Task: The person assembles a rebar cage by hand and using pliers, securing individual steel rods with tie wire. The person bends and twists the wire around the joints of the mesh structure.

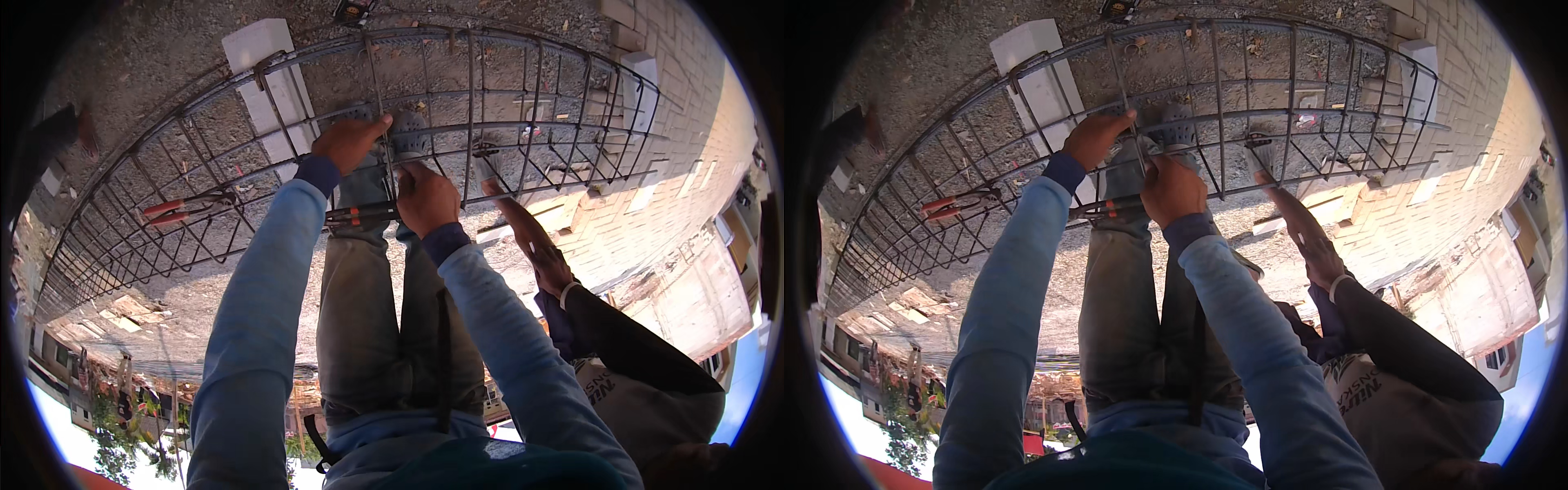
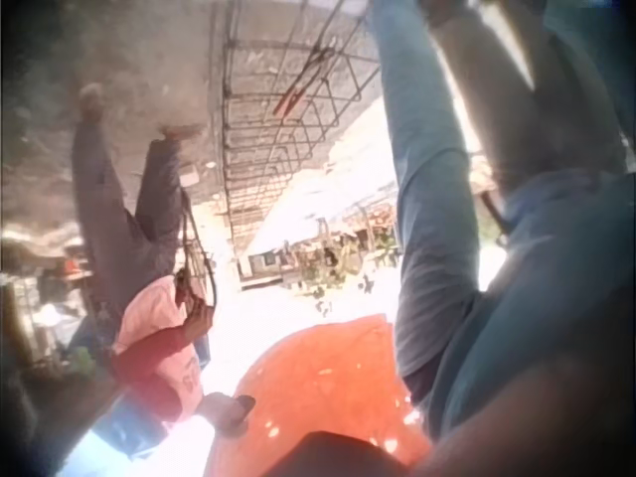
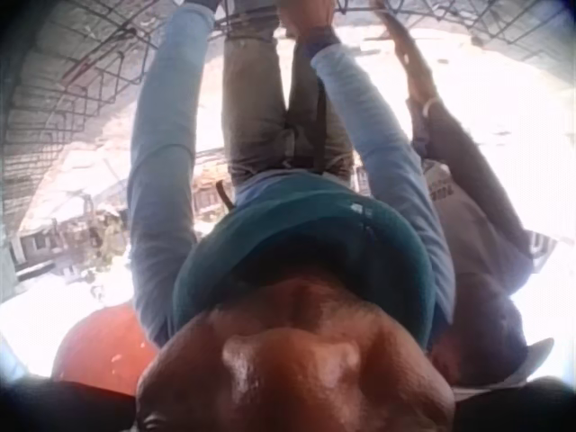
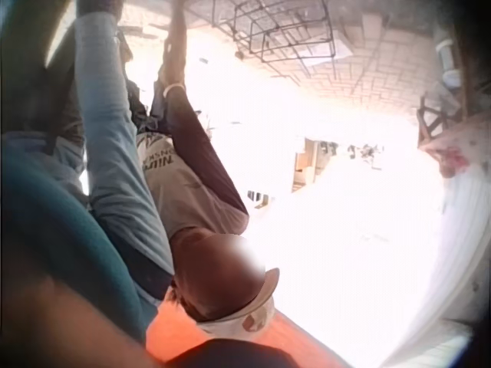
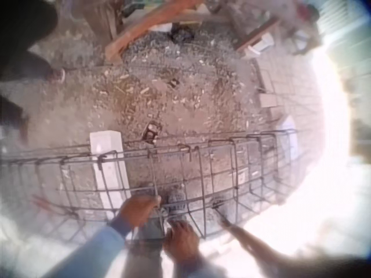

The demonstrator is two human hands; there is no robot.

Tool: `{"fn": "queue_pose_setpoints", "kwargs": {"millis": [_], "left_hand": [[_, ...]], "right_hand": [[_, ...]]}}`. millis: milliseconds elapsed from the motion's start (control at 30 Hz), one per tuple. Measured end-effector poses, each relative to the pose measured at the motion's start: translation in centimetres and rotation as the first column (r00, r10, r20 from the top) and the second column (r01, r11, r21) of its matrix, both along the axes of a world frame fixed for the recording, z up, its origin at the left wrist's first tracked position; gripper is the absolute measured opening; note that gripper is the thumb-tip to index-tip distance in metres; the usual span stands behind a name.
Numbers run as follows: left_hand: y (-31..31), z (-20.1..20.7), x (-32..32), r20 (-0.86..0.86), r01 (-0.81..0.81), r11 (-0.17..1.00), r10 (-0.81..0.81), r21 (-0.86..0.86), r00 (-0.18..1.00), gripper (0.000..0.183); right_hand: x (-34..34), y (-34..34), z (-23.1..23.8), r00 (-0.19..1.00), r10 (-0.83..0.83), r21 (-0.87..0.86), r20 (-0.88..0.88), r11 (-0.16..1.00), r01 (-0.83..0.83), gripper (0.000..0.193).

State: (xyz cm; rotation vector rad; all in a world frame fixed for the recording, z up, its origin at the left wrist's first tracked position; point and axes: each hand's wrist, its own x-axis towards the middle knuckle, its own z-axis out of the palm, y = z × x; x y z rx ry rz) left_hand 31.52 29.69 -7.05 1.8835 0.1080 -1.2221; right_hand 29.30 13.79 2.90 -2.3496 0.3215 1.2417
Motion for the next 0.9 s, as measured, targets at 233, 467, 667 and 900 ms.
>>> {"fn": "queue_pose_setpoints", "kwargs": {"millis": [233, 467, 667, 900], "left_hand": [[-1.2, 7.7, -5.4, 0.239, -0.909, 0.413, 0.889, -0.054, 0.390, 0.031], [-1.0, 10.4, -14.2, -0.259, -0.929, 0.135, 0.965, 0.345, 0.044, 0.031], [-2.7, 9.2, -14.5, -0.391, -0.828, 0.105, 0.909, 0.551, -0.145, 0.037], [-4.7, 9.2, -15.2, -0.165, -0.841, -0.265, 0.910, 0.471, -0.379, 0.050]], "right_hand": [[-5.7, 0.4, 3.1, 0.832, 0.356, 0.265, 0.426, 0.830, -0.490, 0.054], [-6.0, -1.3, -2.3, 0.725, 0.622, 0.096, 0.294, 0.736, -0.670, 0.042], [-4.9, -0.8, -2.4, 0.581, 0.753, 0.048, 0.309, 0.598, -0.800, 0.034], [-5.6, 0.2, 5.4, 0.884, 0.430, 0.325, -0.181, 0.875, -0.359, 0.034]]}}
